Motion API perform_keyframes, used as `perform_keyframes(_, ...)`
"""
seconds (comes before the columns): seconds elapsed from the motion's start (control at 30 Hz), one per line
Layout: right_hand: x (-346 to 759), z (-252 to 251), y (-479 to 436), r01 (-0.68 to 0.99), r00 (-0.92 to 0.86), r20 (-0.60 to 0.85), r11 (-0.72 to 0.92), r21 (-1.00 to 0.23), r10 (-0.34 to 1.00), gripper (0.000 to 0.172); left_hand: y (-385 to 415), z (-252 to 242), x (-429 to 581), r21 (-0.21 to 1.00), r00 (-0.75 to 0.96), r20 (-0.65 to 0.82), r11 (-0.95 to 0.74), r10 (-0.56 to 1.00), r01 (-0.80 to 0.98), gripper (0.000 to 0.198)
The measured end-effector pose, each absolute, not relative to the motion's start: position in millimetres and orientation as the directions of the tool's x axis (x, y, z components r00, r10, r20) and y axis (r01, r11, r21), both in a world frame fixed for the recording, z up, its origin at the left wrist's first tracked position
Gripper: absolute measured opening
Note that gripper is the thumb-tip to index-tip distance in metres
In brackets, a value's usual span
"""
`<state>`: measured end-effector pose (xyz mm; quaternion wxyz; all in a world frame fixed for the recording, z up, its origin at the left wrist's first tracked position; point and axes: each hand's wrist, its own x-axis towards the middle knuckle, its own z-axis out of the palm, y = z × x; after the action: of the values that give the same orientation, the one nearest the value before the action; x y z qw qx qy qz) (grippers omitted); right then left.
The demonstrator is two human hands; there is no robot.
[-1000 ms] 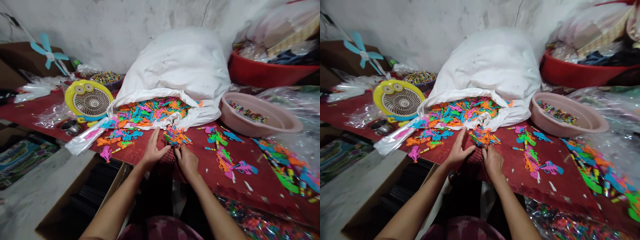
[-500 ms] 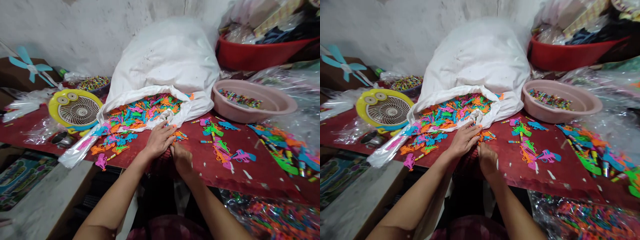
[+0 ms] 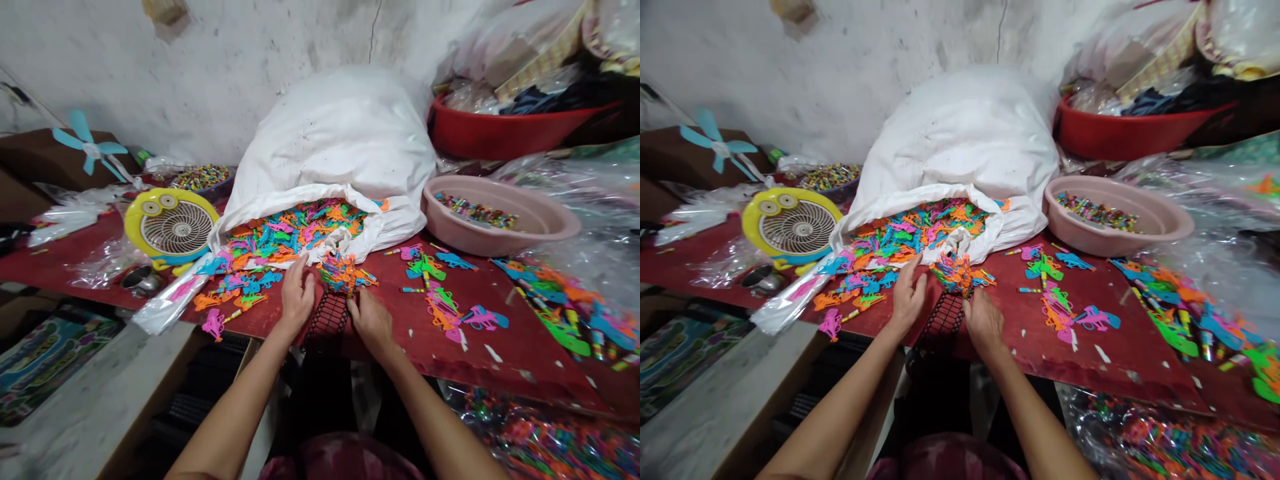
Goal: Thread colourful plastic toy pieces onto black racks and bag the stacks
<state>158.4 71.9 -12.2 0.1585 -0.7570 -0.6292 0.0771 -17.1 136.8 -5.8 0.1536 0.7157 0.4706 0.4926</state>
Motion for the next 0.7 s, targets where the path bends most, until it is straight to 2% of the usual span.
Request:
perform_keyframes(0.03,158,-11,67,0.924,0.209,0.088,-0.168,-0.343,0.974,0.029,140,-21,-20,0.757,0.07,0.477,-0.45,0.876,0.473,0.049)
perform_keyframes(0.1,154,-11,53,0.929,0.217,0.128,-0.165,-0.33,0.968,0.033,148,-46,-21,0.851,0.17,0.338,-0.377,0.926,0.366,0.057)
perform_keyframes(0.2,144,-16,32,0.957,0.174,0.185,-0.122,-0.265,0.967,0.037,158,-62,-13,0.902,0.311,0.319,-0.388,0.895,0.191,0.074)
perform_keyframes(0.3,135,-17,25,0.976,0.091,0.185,-0.051,-0.212,0.979,0.04,164,-59,0,0.918,0.367,0.34,-0.39,0.866,0.069,0.071)
perform_keyframes(0.47,143,-11,36,0.989,0.019,0.114,-0.002,-0.151,0.993,0.042,166,-59,8,0.924,0.302,0.322,-0.368,0.897,0.106,0.048)
perform_keyframes(0.6,161,-7,46,0.994,0.002,0.019,0.0,-0.11,1.0,0.044,158,-61,-5,0.913,0.275,0.328,-0.379,0.904,0.154,0.051)
perform_keyframes(0.7,173,-5,54,0.996,-0.016,-0.033,0.013,-0.085,0.999,0.046,149,-58,-19,0.868,0.275,0.346,-0.417,0.897,0.268,0.057)
